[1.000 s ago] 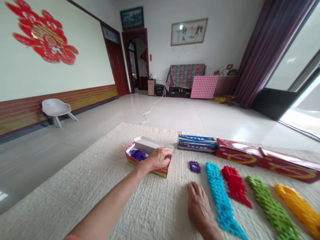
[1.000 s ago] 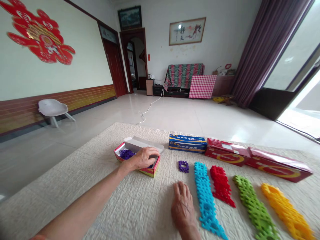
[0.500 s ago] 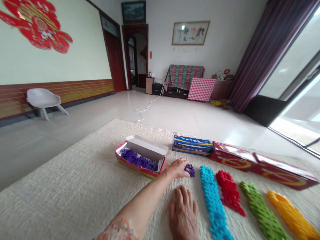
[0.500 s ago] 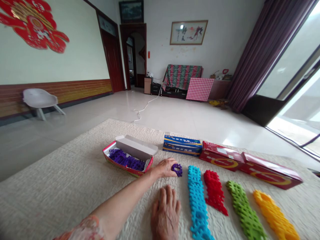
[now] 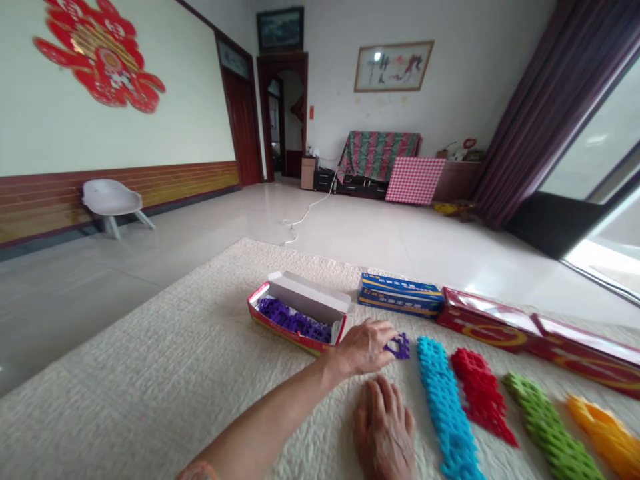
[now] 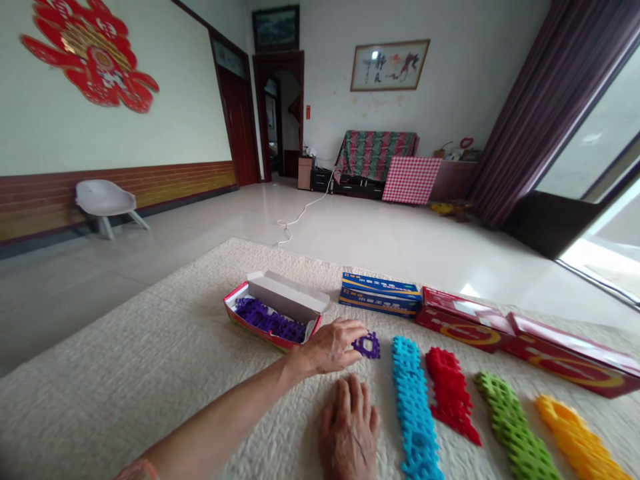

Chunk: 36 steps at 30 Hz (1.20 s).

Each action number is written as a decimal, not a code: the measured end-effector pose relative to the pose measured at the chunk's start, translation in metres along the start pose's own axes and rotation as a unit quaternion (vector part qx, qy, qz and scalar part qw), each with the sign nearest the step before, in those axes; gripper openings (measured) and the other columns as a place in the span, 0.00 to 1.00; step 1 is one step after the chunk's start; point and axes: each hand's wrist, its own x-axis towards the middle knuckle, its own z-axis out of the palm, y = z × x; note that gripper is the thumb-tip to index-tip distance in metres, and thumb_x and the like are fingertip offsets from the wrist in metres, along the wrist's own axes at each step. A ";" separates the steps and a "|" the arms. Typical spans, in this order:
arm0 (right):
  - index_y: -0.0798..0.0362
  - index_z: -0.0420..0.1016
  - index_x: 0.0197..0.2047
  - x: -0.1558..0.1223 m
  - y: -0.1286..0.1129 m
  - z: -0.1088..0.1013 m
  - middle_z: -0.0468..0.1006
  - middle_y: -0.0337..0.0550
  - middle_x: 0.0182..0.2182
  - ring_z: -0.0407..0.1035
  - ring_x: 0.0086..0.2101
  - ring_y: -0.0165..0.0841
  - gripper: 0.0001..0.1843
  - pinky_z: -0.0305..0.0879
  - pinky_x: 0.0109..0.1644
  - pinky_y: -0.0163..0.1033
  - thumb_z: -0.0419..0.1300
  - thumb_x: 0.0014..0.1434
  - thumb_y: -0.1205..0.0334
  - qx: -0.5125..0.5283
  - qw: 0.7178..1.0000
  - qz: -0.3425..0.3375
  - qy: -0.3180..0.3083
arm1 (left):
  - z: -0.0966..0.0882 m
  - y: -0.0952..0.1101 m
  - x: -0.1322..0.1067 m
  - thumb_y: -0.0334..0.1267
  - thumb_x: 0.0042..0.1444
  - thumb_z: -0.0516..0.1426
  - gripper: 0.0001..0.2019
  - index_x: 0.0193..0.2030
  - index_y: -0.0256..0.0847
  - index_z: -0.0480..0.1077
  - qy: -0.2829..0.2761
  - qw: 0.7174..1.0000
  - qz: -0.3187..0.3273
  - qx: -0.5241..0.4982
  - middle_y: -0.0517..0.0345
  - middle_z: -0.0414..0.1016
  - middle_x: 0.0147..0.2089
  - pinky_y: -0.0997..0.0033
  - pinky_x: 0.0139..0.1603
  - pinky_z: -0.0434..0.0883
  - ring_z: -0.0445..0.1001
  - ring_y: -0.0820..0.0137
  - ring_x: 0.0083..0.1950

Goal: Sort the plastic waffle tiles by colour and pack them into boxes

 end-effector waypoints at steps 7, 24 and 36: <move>0.57 0.68 0.57 -0.001 0.001 0.005 0.66 0.54 0.61 0.57 0.61 0.50 0.24 0.54 0.59 0.58 0.44 0.62 0.59 0.002 1.000 0.002 0.019 | -0.103 -0.060 -0.078 0.28 0.47 0.55 0.20 0.49 0.39 0.72 0.040 0.994 -0.102 0.019 0.52 0.75 0.52 0.62 0.60 0.65 0.71 0.62 0.55; 0.55 0.68 0.56 0.000 -0.005 -0.003 0.65 0.51 0.61 0.55 0.62 0.46 0.22 0.51 0.61 0.53 0.46 0.62 0.61 -0.010 1.000 0.011 0.004 | -0.110 -0.082 -0.080 0.32 0.48 0.55 0.22 0.52 0.42 0.73 -0.067 0.986 -0.151 0.016 0.56 0.77 0.52 0.69 0.51 0.69 0.75 0.66 0.47; 0.54 0.67 0.58 -0.001 -0.009 -0.013 0.65 0.52 0.62 0.55 0.62 0.48 0.22 0.50 0.62 0.54 0.48 0.61 0.63 -0.010 1.000 0.019 -0.011 | -0.043 -0.048 -0.156 0.31 0.60 0.52 0.11 0.45 0.40 0.74 0.309 0.943 -0.079 0.091 0.50 0.77 0.48 0.62 0.55 0.71 0.74 0.66 0.52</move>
